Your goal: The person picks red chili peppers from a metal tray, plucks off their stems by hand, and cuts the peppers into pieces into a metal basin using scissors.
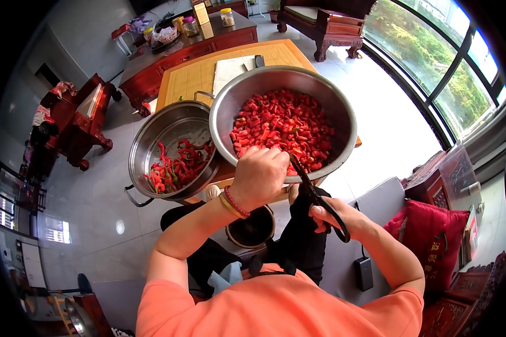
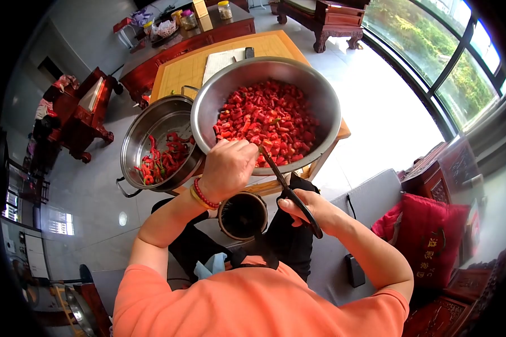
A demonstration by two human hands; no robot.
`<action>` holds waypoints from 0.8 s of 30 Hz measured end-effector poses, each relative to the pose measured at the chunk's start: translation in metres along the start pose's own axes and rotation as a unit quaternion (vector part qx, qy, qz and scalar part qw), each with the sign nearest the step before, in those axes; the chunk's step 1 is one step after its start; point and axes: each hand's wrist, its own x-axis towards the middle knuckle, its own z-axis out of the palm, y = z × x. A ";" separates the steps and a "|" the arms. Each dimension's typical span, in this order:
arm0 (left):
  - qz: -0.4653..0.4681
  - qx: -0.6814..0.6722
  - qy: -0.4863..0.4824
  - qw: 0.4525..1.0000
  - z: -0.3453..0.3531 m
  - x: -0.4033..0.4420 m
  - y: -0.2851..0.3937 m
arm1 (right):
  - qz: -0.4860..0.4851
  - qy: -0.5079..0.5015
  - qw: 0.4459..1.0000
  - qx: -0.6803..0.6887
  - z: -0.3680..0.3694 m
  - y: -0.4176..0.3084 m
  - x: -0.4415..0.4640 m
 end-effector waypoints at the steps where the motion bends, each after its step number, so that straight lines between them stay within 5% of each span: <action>1: 0.001 -0.001 -0.002 1.000 0.000 0.000 0.000 | 0.001 0.002 1.000 -0.001 0.000 0.000 0.000; 24: 0.021 0.027 0.015 0.999 0.008 -0.003 -0.002 | 0.011 0.030 0.999 0.017 0.004 -0.009 -0.004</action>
